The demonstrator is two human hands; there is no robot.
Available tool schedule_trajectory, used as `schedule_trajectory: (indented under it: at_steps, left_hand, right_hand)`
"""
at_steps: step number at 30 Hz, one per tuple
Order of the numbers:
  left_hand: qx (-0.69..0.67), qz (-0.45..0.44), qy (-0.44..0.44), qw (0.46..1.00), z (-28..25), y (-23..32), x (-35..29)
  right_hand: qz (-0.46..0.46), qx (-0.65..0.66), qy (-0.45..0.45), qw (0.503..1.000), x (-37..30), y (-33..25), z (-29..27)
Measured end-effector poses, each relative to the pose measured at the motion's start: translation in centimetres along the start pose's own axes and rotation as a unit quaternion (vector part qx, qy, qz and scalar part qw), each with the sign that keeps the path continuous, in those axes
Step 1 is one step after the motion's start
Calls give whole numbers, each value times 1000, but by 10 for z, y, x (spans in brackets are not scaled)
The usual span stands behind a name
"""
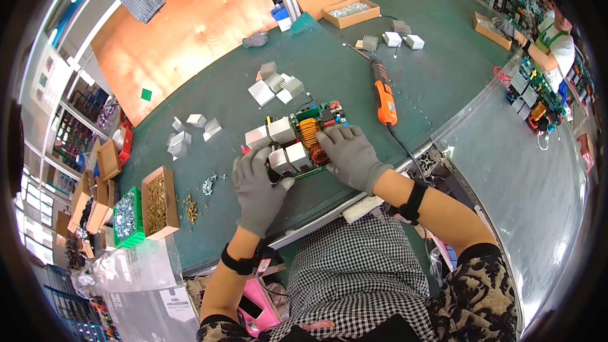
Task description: Assembling electronic components onto a circuit board and securing them with an electric screwdriver.
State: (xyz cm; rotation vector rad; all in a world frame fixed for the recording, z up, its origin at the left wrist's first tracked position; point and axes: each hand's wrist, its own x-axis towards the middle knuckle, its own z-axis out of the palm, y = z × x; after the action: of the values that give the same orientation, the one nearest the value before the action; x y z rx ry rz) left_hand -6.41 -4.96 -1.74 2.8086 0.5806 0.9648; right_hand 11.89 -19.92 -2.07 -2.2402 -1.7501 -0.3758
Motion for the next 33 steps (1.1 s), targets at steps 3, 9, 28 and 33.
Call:
schedule_trajectory:
  at_steps: [3, 9, 28, 33]
  left_hand:
    - [6, -110, -100, 989, -4, -16, -11]
    - [28, -89, -75, 993, 20, -24, -10]
    - [88, -239, -23, 967, -25, -113, -41]
    - [155, -310, -185, 920, -9, -132, -36]
  right_hand:
    - [10, 20, -35, 999, 1, 14, 3]
    - [-1, 43, -78, 996, 19, 31, 5]
    - [317, 65, 21, 946, -27, 128, 26]
    - [225, 106, 88, 965, -91, 67, 13]
